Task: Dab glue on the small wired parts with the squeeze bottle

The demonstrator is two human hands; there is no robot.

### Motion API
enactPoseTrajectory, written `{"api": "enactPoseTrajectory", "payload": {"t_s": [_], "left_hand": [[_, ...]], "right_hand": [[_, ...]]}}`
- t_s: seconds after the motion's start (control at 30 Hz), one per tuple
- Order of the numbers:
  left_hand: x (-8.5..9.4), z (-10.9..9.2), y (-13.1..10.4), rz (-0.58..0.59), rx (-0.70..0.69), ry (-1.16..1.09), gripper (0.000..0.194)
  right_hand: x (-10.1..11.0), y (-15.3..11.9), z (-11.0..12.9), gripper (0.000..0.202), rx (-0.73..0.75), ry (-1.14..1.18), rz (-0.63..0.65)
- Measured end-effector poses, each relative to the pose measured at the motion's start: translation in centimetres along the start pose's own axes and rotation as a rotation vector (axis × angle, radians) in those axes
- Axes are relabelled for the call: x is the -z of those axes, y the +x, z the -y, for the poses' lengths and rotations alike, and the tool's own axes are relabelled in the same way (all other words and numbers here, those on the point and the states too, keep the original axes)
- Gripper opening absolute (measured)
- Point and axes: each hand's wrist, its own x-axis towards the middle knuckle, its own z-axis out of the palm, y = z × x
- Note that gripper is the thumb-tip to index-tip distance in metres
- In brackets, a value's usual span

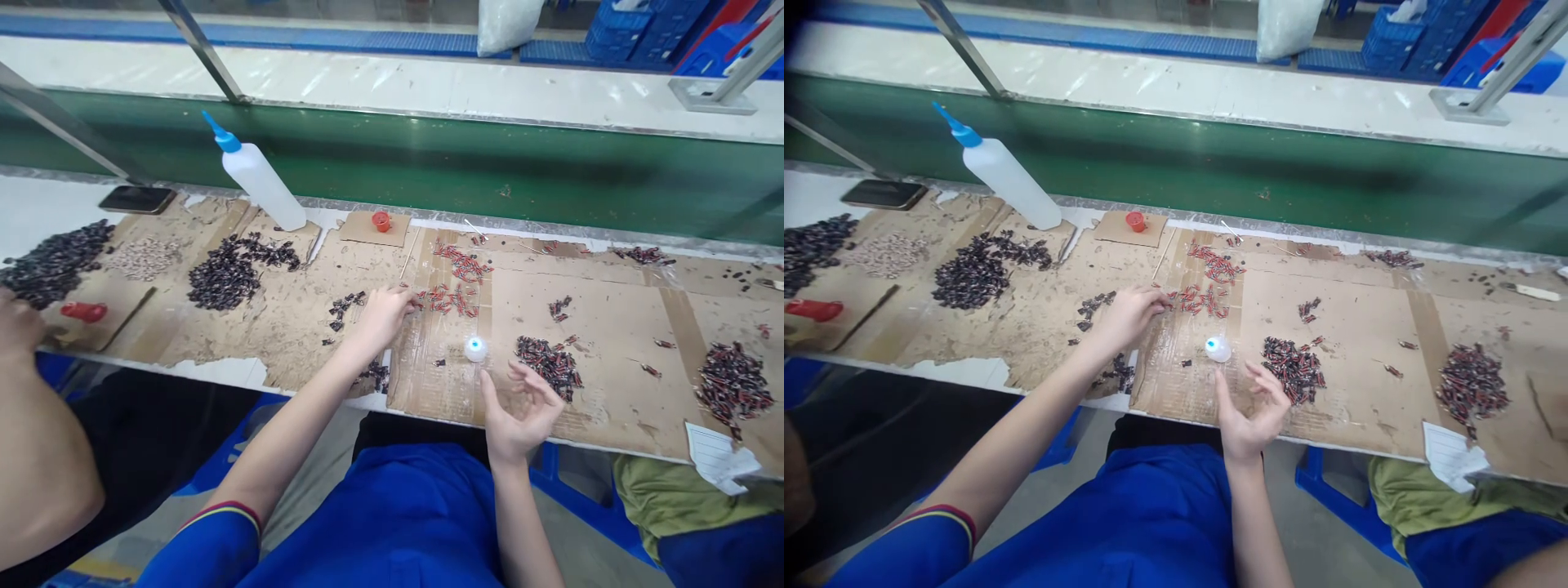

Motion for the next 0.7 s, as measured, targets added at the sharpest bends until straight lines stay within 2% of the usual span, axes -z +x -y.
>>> {"api": "enactPoseTrajectory", "payload": {"t_s": [0.13, 0.23, 0.33, 0.4, 0.47, 0.53, 0.6, 0.7], "left_hand": [[0.1, -0.3, -1.0, -0.025, 0.038, 0.023, 0.019], [0.7, -1.0, -2.1, -0.064, 0.067, -0.106, 0.016], [1.0, -3.0, -4.1, -0.093, 0.046, -0.472, 0.009], [0.7, -4.9, -5.9, -0.065, 0.069, -0.766, 0.008], [0.0, -6.5, -7.5, -0.032, 0.135, -1.000, 0.013], [-0.9, -7.5, -8.6, -0.022, 0.187, -1.106, 0.015], [-1.6, -7.7, -9.0, -0.020, 0.157, -1.089, 0.015], [-2.6, -6.8, -8.7, -0.112, 0.022, -0.793, 0.012]], "right_hand": [[0.2, -1.4, 1.4, 0.033, 0.068, 0.022, 0.062], [-0.1, -2.4, 2.0, 0.022, 0.015, 0.034, 0.154], [-0.5, -2.9, 2.3, 0.023, -0.176, 0.101, 0.279], [-0.6, -2.9, 2.4, 0.026, -0.349, 0.212, 0.344], [-0.7, -2.9, 2.6, 0.021, -0.487, 0.317, 0.357], [-0.6, -2.8, 2.8, 0.017, -0.574, 0.361, 0.338], [-0.5, -2.7, 2.7, 0.017, -0.628, 0.366, 0.323], [-0.2, -2.6, 2.2, 0.021, -0.694, 0.339, 0.325]]}}
